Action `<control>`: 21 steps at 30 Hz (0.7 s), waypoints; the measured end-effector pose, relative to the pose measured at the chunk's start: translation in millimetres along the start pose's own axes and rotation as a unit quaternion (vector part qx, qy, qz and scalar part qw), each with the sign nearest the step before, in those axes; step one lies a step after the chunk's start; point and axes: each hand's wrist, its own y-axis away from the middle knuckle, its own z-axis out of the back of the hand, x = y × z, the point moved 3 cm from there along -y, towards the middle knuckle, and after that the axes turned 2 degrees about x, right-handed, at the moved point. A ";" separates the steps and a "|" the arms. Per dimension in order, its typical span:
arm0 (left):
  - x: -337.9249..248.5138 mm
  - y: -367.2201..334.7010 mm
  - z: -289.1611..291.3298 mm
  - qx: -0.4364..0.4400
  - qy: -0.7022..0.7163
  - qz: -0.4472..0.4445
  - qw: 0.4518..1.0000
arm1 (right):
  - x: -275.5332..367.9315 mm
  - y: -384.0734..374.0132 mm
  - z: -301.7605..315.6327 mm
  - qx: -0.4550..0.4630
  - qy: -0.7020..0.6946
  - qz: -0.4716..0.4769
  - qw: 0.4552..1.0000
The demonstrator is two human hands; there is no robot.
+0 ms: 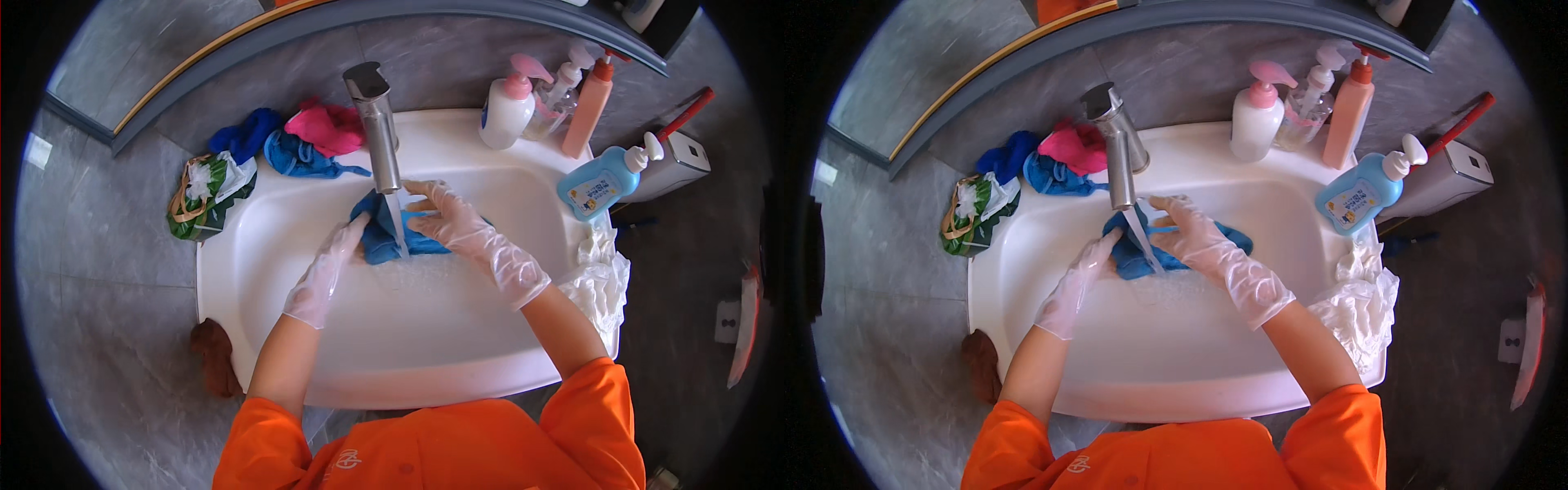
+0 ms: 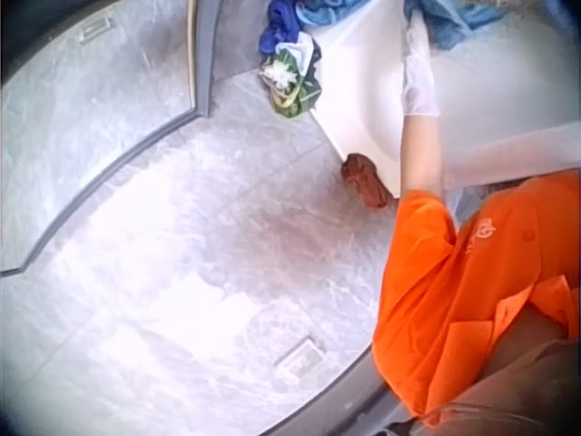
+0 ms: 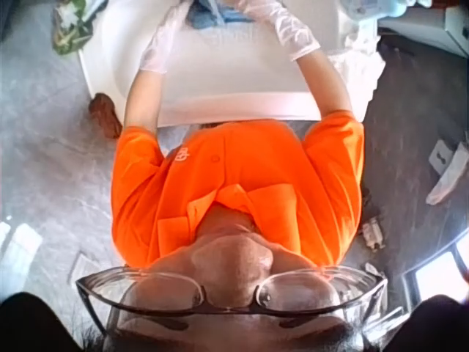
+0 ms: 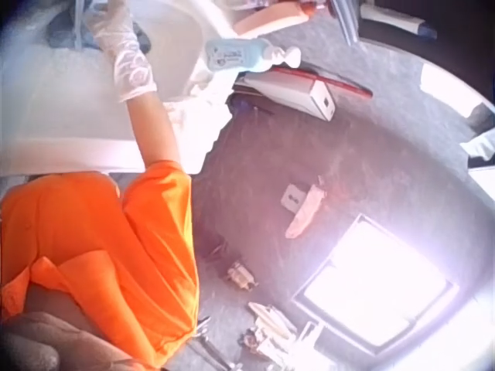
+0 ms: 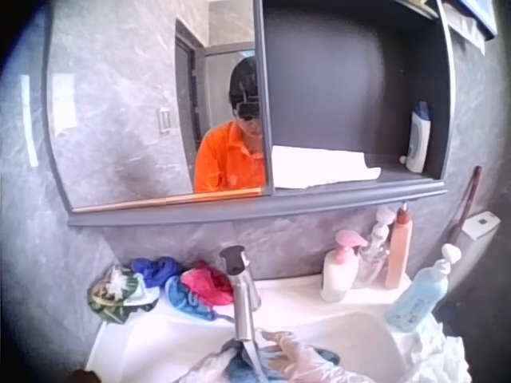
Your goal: Washing and rinsing cleaning cloths in a bathroom sink.
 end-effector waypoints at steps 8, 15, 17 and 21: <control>37.2 30.3 54.2 -0.215 -0.291 -0.100 0.927 | -116.5 15.0 -33.8 0.074 0.532 0.030 0.843; 63.6 12.6 70.1 -0.013 0.236 -0.091 0.967 | -120.5 -25.3 -33.8 0.027 -0.283 -0.200 0.938; 64.5 23.6 29.6 0.066 0.305 -0.059 0.948 | -110.7 -14.2 -49.2 -0.147 -0.472 -0.337 0.802; 53.2 41.1 -40.5 0.174 0.371 0.083 0.909 | -95.4 -30.8 -77.7 -0.105 -0.546 -0.189 0.809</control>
